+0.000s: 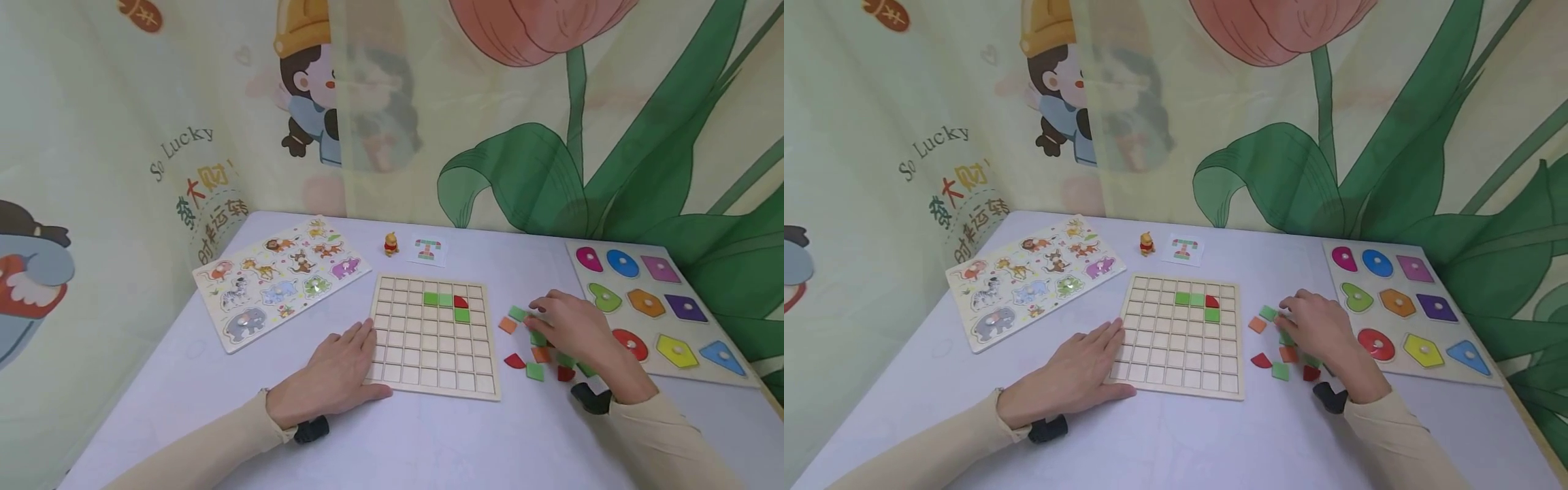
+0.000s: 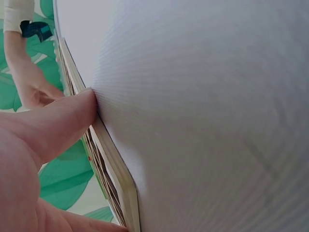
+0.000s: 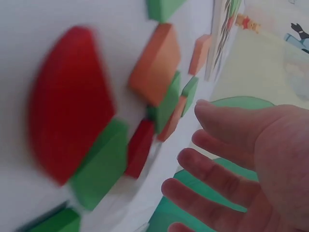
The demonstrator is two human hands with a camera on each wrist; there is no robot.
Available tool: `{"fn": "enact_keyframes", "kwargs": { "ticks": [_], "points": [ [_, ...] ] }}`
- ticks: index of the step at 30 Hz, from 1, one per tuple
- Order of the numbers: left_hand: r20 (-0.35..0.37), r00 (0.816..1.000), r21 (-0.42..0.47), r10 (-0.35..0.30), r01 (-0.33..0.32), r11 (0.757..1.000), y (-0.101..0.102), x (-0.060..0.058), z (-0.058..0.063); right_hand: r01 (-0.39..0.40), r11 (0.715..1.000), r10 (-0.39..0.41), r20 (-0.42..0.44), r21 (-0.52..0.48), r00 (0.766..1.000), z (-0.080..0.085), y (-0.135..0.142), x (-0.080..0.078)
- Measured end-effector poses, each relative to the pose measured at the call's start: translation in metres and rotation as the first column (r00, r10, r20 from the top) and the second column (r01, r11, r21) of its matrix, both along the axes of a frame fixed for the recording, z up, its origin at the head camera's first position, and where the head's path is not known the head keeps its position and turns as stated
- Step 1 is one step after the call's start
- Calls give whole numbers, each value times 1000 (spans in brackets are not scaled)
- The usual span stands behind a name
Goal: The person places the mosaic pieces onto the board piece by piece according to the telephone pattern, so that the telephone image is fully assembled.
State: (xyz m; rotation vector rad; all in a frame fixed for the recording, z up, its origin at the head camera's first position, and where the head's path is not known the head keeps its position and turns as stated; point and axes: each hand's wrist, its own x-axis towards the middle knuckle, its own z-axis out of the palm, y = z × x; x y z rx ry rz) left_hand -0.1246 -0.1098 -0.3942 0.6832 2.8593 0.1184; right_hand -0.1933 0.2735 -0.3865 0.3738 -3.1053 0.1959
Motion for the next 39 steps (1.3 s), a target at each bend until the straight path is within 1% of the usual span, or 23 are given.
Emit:
{"fn": "enact_keyframes", "kwargs": {
  "ticks": [7, 9, 19, 27, 36, 39],
  "points": [
    [-1, 1000, 4, 6, -6, 1000, 0, 0, 0, 16, 1000, -17, 9, 12, 1000, -3, 10, 10],
    [3, 1000, 10, 9, -9, 1000, 0, 0, 0, 19, 1000, -19, 19, 1, 1000, -4, 12, 13],
    [10, 1000, 27, 14, -14, 1000, 0, 1, 2, -2, 999, 3, 27, -35, 1000, -6, 12, 22],
    [16, 1000, 24, 16, -16, 1000, 0, 1, 1, 29, 999, -28, 38, -34, 999, -9, 9, 26],
    [16, 1000, 20, 15, -16, 1000, 0, 0, 1, 21, 1000, -21, 23, -6, 1000, -11, 4, 28],
    [16, 1000, 15, 14, -14, 1000, 1, 0, 1, 19, 1000, -19, 2, 4, 1000, -12, 2, 28]
  ]
}}
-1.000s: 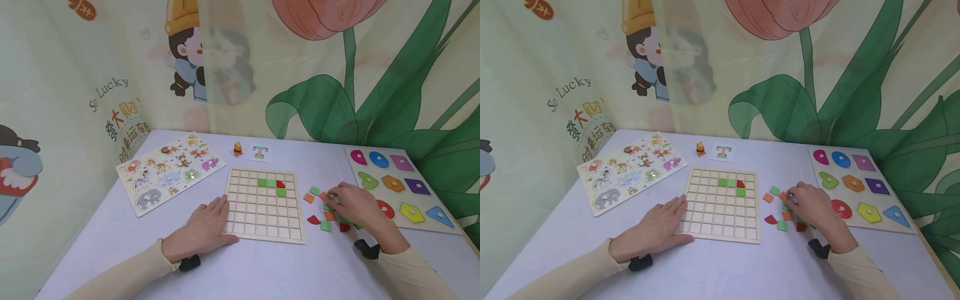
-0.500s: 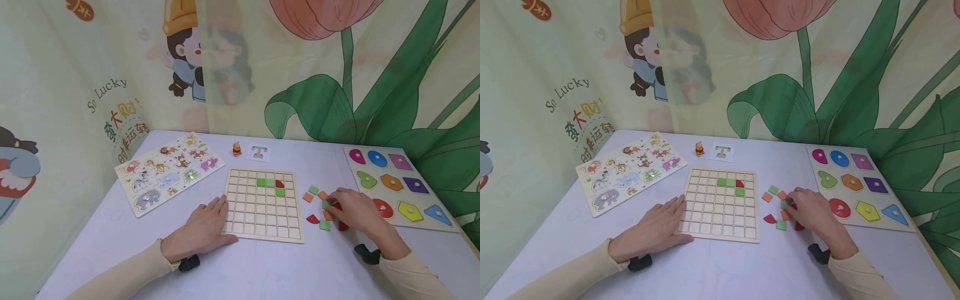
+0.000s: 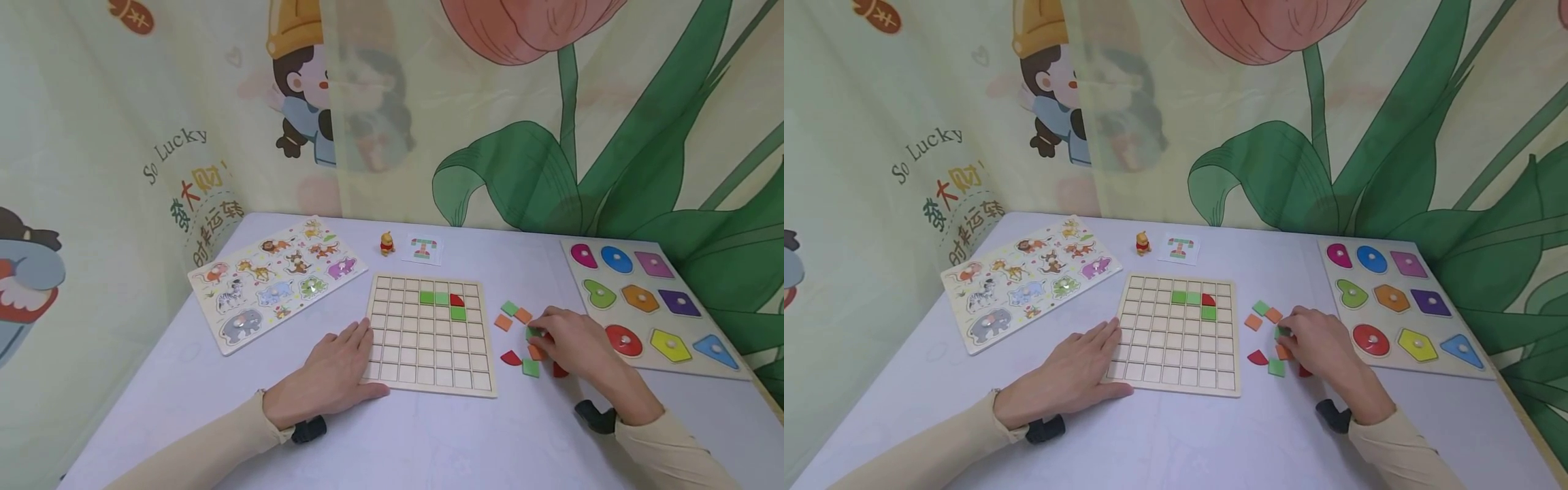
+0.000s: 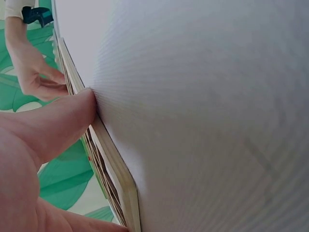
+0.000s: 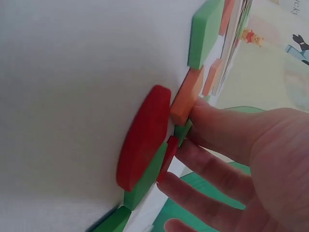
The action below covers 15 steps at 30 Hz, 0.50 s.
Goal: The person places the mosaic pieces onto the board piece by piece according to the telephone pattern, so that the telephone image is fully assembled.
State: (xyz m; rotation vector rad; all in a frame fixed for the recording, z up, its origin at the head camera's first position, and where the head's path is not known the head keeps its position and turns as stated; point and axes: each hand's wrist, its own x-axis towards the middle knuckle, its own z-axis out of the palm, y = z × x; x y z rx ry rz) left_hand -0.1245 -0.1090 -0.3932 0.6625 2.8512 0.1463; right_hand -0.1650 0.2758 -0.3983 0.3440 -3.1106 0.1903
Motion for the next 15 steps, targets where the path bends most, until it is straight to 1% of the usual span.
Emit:
{"fn": "enact_keyframes", "kwargs": {
  "ticks": [10, 15],
  "points": [
    [-6, 1000, 0, 0, 0, 1000, -1, 0, -1, -33, 999, 34, -60, 16, 998, -2, 0, 1],
    [-3, 1000, 2, -1, 1, 1000, -1, -1, -1, -39, 999, 41, -67, 27, 997, -1, 1, 1]
  ]
}}
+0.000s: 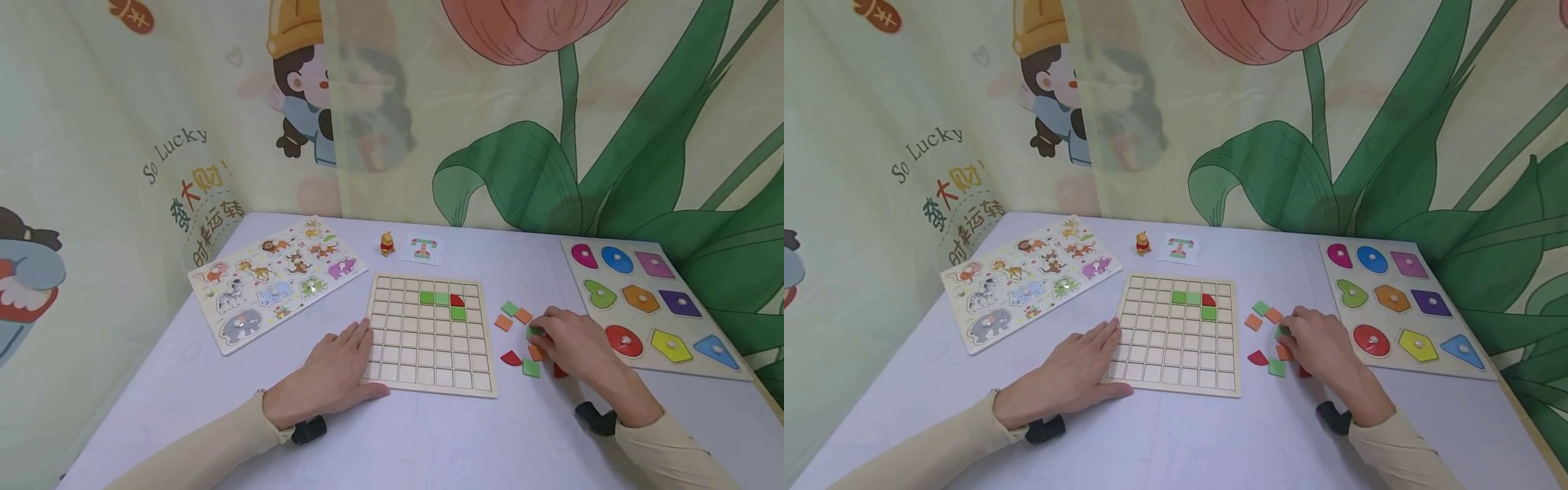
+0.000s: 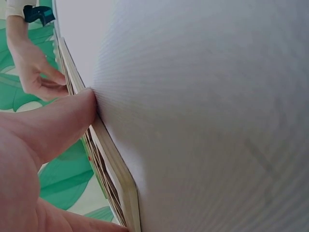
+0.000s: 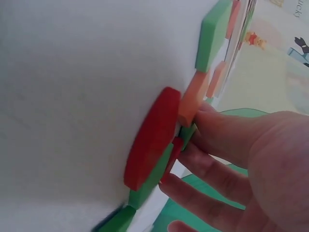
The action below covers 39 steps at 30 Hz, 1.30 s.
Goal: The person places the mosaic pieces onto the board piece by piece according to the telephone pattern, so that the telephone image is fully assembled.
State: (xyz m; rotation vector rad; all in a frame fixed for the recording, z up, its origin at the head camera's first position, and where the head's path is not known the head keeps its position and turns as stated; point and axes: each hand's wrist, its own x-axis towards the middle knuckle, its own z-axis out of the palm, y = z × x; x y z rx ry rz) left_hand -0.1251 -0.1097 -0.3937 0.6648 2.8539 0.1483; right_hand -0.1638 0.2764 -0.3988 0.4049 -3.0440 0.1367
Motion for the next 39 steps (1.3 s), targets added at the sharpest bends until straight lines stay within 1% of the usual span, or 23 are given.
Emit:
{"fn": "enact_keyframes", "kwargs": {
  "ticks": [5, 11, 16, 23, 26, 32, 39],
  "points": [
    [-9, 1000, 7, -4, 4, 1000, -1, 1, 2, -17, 1000, 17, 5, 2, 1000, 4, -1, -2],
    [-44, 999, 18, -11, 12, 1000, -3, 2, -1, -64, 998, 64, -41, 2, 997, 11, -13, -9],
    [-35, 999, 29, -6, 7, 1000, -3, 3, -1, -118, 993, 117, -55, -4, 992, 14, -35, -21],
    [-10, 1000, 35, 2, -2, 999, -3, 4, -1, -227, 974, 227, -81, 11, 971, 15, -71, -41],
    [-9, 1000, 34, 2, -2, 999, -2, 3, -1, -254, 967, 255, -78, 22, 964, 17, -87, -48],
    [-33, 999, 9, -14, 14, 1000, -2, 2, -2, -317, 947, 320, -92, 44, 943, 20, -112, -59],
    [-33, 999, 0, -18, 18, 1000, -2, 2, -1, -353, 933, 358, -83, 64, 930, 22, -137, -70]
  ]
}}
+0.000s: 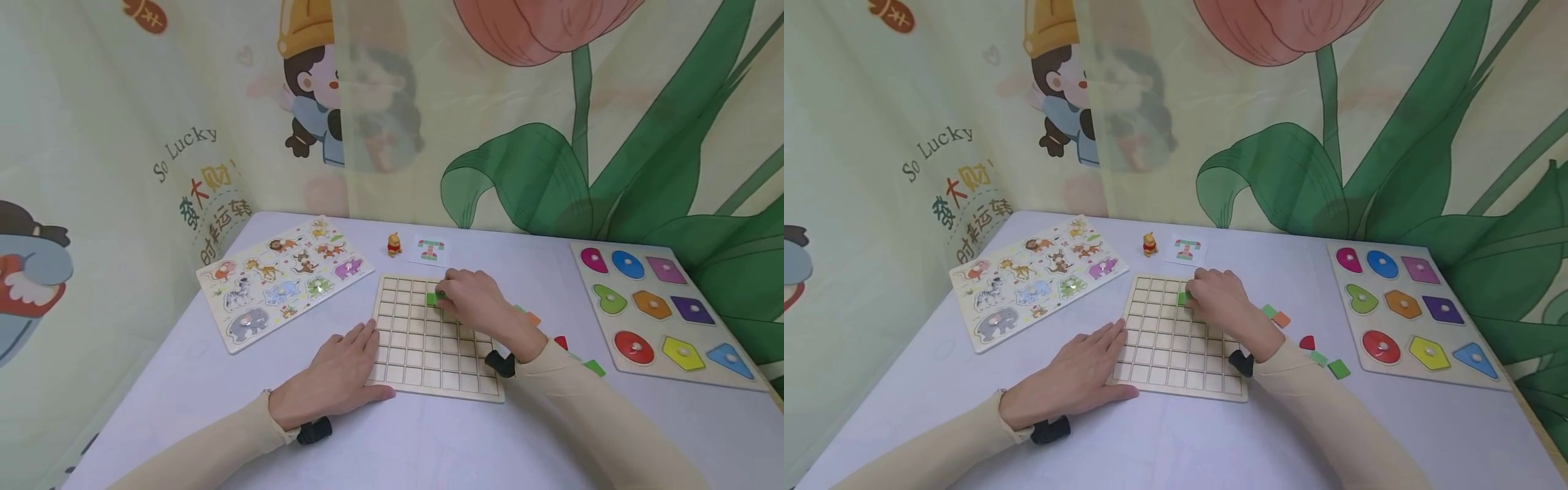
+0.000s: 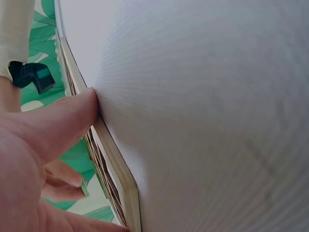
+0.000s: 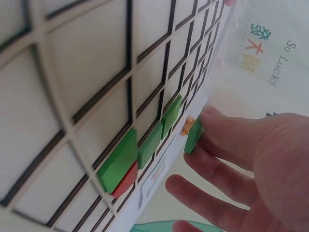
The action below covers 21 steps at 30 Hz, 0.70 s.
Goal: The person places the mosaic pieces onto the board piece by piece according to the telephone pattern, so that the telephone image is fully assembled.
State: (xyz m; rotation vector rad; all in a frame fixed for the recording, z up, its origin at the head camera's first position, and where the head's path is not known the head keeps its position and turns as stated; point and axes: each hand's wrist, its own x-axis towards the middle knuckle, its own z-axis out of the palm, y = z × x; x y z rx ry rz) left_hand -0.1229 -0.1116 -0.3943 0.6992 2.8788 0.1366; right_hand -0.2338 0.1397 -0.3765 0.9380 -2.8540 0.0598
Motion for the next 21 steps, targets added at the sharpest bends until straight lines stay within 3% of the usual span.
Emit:
{"fn": "enact_keyframes", "kwargs": {
  "ticks": [10, 21],
  "points": [
    [9, 1000, -1, 5, -5, 1000, 1, 1, 1, -42, 998, 43, -3, 46, 999, -2, -26, -13],
    [-13, 1000, -5, -3, 3, 1000, 0, 1, 0, -24, 996, 20, 36, 91, 999, -8, -40, -19]
  ]
}}
